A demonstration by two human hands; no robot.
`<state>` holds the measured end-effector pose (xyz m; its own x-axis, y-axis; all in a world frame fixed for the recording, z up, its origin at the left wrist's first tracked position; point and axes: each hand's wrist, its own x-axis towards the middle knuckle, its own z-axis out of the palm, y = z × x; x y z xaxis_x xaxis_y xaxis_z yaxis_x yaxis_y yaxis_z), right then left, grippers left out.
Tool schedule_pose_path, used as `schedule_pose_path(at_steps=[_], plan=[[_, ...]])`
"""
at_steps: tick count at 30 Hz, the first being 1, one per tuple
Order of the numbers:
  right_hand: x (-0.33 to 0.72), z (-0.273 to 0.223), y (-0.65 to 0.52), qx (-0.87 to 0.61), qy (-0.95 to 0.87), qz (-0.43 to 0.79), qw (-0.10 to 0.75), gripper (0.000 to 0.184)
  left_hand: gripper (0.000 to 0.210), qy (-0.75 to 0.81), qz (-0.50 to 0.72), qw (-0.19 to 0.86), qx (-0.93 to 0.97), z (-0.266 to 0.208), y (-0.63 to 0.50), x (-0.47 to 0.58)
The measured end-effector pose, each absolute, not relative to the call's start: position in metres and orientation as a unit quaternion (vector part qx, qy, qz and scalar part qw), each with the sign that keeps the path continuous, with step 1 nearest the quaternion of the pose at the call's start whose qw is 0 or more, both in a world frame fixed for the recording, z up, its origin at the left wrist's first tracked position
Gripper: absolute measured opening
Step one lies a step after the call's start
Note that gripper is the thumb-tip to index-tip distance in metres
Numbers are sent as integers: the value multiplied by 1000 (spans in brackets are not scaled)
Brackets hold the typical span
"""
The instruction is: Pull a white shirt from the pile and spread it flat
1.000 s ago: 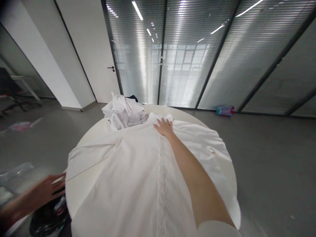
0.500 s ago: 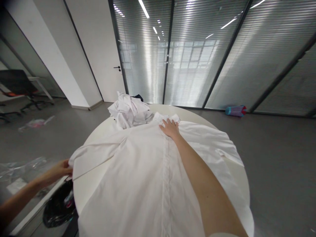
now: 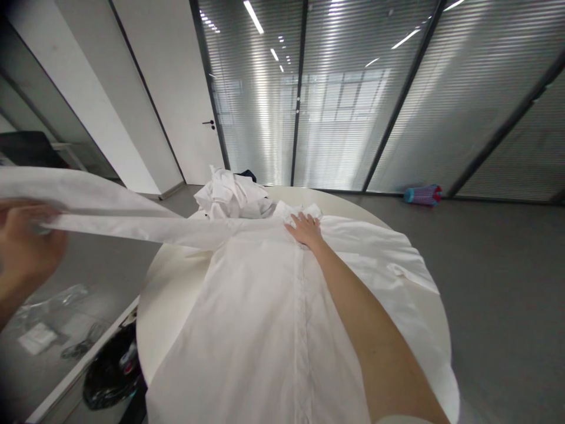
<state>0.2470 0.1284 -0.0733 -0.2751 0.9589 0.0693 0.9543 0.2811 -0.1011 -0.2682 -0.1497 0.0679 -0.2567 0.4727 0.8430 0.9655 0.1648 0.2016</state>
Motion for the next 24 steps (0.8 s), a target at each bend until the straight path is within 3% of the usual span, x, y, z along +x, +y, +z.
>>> schedule_pose_path(at_steps=[3, 6, 10, 13, 17, 21, 24], plan=[[247, -74, 130, -604, -795, 25, 55, 70, 38, -703, -317, 324, -549, 19, -145, -281], [246, -74, 131, -608, -791, 34, 54, 72, 46, -743, -259, 228, -573, -48, -152, -282], [246, -75, 132, -612, -788, 40, 52, 73, 36, -799, -195, 56, -567, -110, -172, -275], [246, -75, 133, -613, -788, 39, 52, 73, 36, -844, -160, 47, -510, -101, -174, -276], [245, -76, 133, -613, -788, 34, 51, 72, 40, -858, -212, 109, -455, -45, -128, -272], [245, -76, 133, -610, -790, 23, 49, 70, 43, -738, -192, -99, -639, -12, -44, -247], [246, -77, 134, -606, -794, 14, 48, 70, 39, -669, -149, -181, -706, -13, 4, -227]])
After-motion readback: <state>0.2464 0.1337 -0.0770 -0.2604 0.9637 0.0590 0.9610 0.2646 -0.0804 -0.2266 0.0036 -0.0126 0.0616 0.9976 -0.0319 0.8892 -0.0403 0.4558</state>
